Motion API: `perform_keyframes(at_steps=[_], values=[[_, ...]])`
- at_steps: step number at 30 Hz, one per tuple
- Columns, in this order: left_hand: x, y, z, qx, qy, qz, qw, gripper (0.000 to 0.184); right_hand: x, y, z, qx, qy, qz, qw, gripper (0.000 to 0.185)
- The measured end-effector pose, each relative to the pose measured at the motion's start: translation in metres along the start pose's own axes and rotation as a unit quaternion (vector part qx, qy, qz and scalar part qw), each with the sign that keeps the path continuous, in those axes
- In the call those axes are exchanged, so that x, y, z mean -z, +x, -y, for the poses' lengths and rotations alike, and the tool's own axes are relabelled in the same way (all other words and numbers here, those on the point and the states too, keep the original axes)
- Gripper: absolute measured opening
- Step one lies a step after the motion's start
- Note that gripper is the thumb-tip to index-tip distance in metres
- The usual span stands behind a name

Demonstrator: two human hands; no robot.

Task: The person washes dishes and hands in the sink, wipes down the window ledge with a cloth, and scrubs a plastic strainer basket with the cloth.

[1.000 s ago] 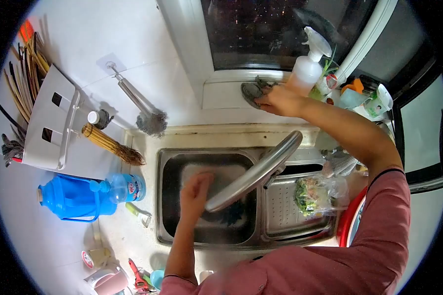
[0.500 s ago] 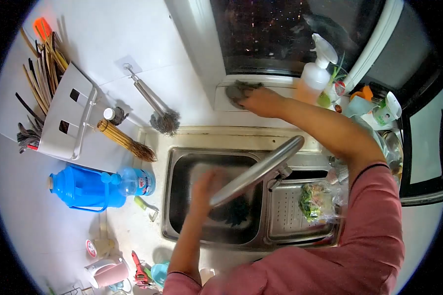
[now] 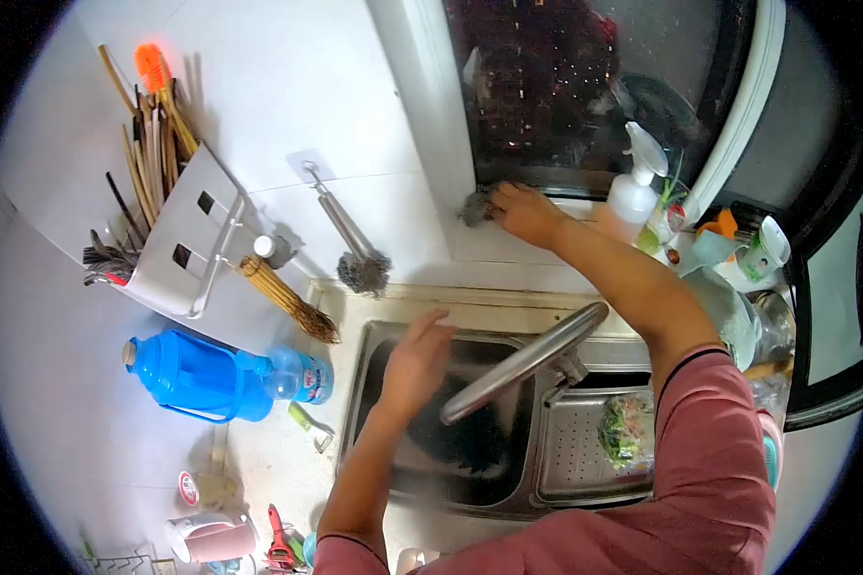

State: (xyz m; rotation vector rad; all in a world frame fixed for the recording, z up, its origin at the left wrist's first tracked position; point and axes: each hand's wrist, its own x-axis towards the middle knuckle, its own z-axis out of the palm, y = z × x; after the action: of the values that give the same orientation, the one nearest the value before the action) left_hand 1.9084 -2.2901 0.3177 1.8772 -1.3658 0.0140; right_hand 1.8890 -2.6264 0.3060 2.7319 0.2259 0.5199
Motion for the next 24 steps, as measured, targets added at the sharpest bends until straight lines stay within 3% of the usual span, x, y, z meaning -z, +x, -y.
perform_keyframes(at_steps=[6,8,9,10,12,15,17,19,20,23,24], values=[[0.021,-0.033,0.021,0.009,0.008,-0.046,0.999,0.024,0.04,-0.023,0.002,-0.113,-0.011,0.242,0.964,0.024],[0.027,-0.028,0.015,0.005,0.01,-0.046,0.999,0.033,0.085,-0.023,0.016,-0.084,0.079,0.075,0.991,0.026],[0.031,-0.021,0.004,0.071,-0.009,-0.041,0.997,0.041,0.113,-0.01,0.023,-0.034,0.065,-0.042,0.996,0.027],[0.035,-0.009,0.006,-0.022,0.061,-0.089,0.994,0.046,0.142,0.009,0.032,0.015,0.053,-0.16,0.986,0.029],[0.06,0.031,-0.015,-0.092,0.092,-0.187,0.974,0.054,0.194,0.05,0.034,0.129,-0.012,-0.285,0.95,0.03],[0.112,0.1,-0.042,-0.223,0.202,-0.342,0.89,0.069,0.232,0.112,0.039,0.093,-0.006,-0.394,0.914,0.037],[0.13,0.139,-0.04,-0.283,0.229,-0.326,0.872,0.071,0.227,0.143,0.025,0.1,-0.136,-0.39,0.905,0.024],[0.117,0.159,-0.021,-0.266,0.212,-0.244,0.908,0.07,0.207,0.146,0.033,0.025,0.138,-0.325,0.935,0.023],[0.101,0.162,-0.009,-0.264,0.156,-0.236,0.922,0.069,0.193,0.146,0.039,-0.013,0.272,-0.28,0.92,0.022],[0.048,0.125,0.032,-0.181,0.17,-0.189,0.95,0.074,0.123,0.134,0.045,0.165,0.134,-0.283,0.935,0.02],[0.02,0.11,0.059,-0.172,0.159,-0.166,0.958,0.074,0.101,0.121,0.053,0.147,0.197,-0.204,0.948,0.021]])
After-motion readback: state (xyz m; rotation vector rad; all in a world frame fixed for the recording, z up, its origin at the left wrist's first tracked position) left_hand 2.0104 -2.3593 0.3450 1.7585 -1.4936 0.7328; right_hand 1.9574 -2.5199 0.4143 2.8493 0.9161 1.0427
